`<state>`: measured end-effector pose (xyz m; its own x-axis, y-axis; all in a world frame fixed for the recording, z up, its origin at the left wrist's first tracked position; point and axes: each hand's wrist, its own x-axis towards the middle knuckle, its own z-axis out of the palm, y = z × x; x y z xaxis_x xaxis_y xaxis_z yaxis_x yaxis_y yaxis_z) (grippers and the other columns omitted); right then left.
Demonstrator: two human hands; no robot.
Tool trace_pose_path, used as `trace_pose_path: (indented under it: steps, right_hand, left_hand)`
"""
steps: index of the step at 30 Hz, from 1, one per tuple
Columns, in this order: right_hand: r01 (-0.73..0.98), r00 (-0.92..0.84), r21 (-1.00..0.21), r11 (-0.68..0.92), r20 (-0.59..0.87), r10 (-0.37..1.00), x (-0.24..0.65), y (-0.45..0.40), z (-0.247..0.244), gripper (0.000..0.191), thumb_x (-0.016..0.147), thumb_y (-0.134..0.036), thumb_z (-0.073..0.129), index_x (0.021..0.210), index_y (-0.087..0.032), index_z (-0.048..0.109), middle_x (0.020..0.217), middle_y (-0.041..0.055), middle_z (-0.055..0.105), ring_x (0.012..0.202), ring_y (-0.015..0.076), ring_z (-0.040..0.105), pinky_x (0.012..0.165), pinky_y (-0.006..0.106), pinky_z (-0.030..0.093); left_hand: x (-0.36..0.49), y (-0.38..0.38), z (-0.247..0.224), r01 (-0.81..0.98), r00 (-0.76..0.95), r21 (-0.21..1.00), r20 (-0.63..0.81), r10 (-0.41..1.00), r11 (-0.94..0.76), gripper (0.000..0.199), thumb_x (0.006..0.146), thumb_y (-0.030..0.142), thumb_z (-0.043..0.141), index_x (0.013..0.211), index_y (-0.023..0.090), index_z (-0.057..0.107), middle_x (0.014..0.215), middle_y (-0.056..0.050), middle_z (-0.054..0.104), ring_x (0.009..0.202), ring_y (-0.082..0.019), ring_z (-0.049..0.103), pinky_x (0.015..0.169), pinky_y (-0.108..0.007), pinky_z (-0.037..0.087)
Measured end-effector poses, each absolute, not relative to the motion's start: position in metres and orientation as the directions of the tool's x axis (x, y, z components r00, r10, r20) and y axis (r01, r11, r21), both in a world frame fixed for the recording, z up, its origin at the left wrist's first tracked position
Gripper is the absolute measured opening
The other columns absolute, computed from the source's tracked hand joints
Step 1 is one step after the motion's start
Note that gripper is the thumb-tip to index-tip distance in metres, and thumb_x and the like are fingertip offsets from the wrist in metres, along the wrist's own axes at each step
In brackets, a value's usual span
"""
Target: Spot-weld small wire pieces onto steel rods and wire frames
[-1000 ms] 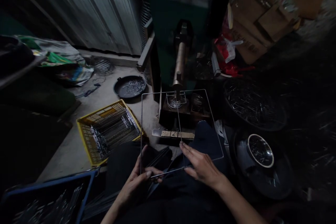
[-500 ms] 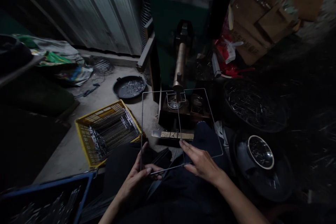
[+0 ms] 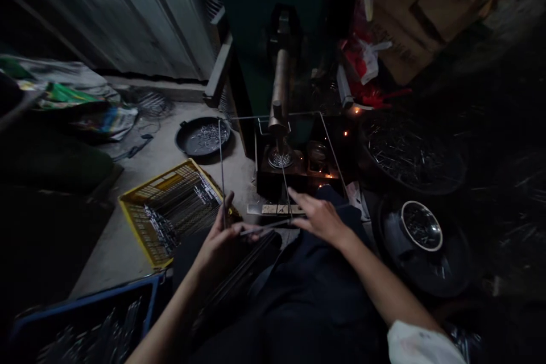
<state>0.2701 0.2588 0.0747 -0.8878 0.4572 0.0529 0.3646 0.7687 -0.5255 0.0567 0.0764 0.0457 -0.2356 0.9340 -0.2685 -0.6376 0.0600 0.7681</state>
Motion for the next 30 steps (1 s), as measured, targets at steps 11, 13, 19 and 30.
trace_pose_path:
  steps: [11, 13, 19, 30]
  right_hand:
    - [0.347, -0.814, -0.466, 0.814, 0.281, 0.508, 0.198, 0.369, 0.094, 0.065, 0.081, -0.025, 0.079, 0.139, -0.025, 0.051, 0.127, 0.0067, 0.066, 0.113, 0.0254, 0.064, 0.098, 0.038, 0.051]
    - [0.359, -0.793, -0.475, 0.803, 0.298, 0.531, 0.193, 0.375, 0.093, 0.063, 0.080, -0.025, 0.080, 0.136, -0.024, 0.053, 0.120, 0.0064, 0.069, 0.104, 0.0245, 0.068, 0.092, 0.035, 0.053]
    - [0.358, -0.760, -0.474, 0.804, 0.352, 0.547, 0.184, 0.384, 0.093, 0.065, 0.077, -0.026, 0.083, 0.135, -0.023, 0.053, 0.106, 0.0057, 0.071, 0.088, 0.0228, 0.069, 0.081, 0.032, 0.054]
    - [0.329, -0.761, -0.518, 0.790, 0.350, 0.546, 0.181, 0.384, 0.083, 0.059, 0.082, -0.032, 0.078, 0.135, -0.021, 0.052, 0.094, 0.0041, 0.071, 0.076, 0.0198, 0.067, 0.074, 0.031, 0.053]
  left_hand:
    - [-0.028, 0.180, 0.051, -0.529, -0.269, 0.842, -0.051, 0.962, -0.103, 0.094, 0.082, 0.019, 0.061, 0.155, 0.024, 0.002, 0.090, -0.009, 0.078, 0.082, -0.024, 0.074, 0.070, -0.034, 0.058]
    - [-0.033, 0.186, 0.053, -0.518, -0.271, 0.848, -0.042, 0.962, -0.109, 0.096, 0.082, 0.018, 0.062, 0.155, 0.024, -0.001, 0.092, -0.010, 0.078, 0.082, -0.024, 0.074, 0.070, -0.033, 0.057]
    - [-0.043, 0.199, 0.051, -0.508, -0.249, 0.853, -0.014, 0.968, -0.118, 0.100, 0.082, 0.019, 0.063, 0.154, 0.031, -0.006, 0.094, -0.010, 0.078, 0.083, -0.025, 0.074, 0.069, -0.032, 0.057]
    - [-0.051, 0.198, 0.047, -0.465, -0.245, 0.880, -0.023, 0.969, -0.097, 0.096, 0.085, 0.020, 0.060, 0.155, 0.031, -0.005, 0.094, -0.009, 0.078, 0.082, -0.025, 0.074, 0.069, -0.034, 0.057]
